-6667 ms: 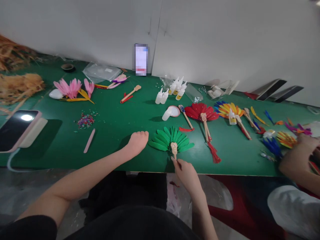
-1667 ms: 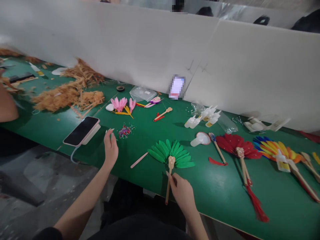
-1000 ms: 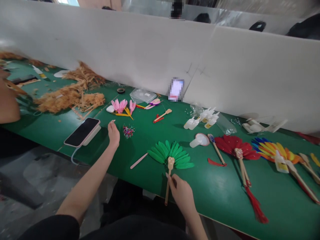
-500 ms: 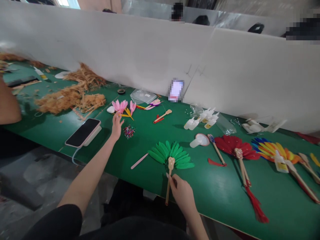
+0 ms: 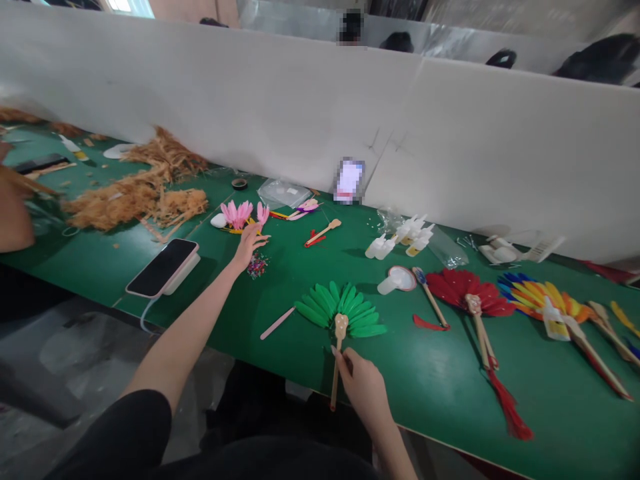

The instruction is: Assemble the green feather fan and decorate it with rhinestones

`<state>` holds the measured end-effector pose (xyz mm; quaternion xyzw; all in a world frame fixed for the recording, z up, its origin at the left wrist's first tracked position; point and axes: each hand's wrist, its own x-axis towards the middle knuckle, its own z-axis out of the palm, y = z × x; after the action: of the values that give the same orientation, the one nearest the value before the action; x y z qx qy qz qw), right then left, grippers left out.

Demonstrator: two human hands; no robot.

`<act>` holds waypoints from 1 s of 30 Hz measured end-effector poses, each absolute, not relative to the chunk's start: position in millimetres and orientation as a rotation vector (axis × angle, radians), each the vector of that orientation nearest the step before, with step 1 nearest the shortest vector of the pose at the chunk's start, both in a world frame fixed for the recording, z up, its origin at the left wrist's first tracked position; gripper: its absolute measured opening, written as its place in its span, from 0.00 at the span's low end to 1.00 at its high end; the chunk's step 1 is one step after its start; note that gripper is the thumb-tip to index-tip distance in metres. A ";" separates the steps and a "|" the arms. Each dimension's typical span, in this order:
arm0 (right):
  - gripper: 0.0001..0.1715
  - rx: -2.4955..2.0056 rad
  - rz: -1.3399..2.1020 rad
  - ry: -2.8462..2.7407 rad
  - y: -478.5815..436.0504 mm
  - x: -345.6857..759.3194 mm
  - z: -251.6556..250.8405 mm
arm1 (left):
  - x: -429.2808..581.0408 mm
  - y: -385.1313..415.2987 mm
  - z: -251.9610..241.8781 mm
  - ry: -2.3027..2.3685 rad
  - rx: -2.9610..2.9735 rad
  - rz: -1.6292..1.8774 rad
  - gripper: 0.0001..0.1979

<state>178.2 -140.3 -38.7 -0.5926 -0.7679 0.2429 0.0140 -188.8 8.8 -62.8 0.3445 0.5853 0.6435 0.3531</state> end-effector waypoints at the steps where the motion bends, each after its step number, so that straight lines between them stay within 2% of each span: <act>1: 0.22 -1.843 0.760 -2.390 -140.4 178.2 -38.7 | -186.1 8.6 -61.8 1.496 0.898 1.639 0.18; 10: 0.22 -1.830 0.760 -2.375 -141.8 179.2 -42.4 | -182.8 0.5 -53.7 1.376 0.880 1.477 0.18; 17: 0.21 -1.793 0.767 -2.346 -142.5 180.8 -44.8 | -187.6 -7.1 -32.3 1.404 0.900 1.608 0.10; 24: 0.23 -1.702 0.765 -2.259 -138.4 185.1 -41.5 | -173.8 -24.9 -24.2 1.512 0.931 1.741 0.15; 30: 0.23 -1.490 0.751 -2.106 -116.7 184.9 -1.8 | -156.9 -52.6 -23.1 1.587 0.920 1.867 0.13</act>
<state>184.9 -116.7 -1.8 -0.5403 -0.7637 0.2724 0.2251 -156.9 -52.6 -23.1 0.3396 0.5856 0.6889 0.2592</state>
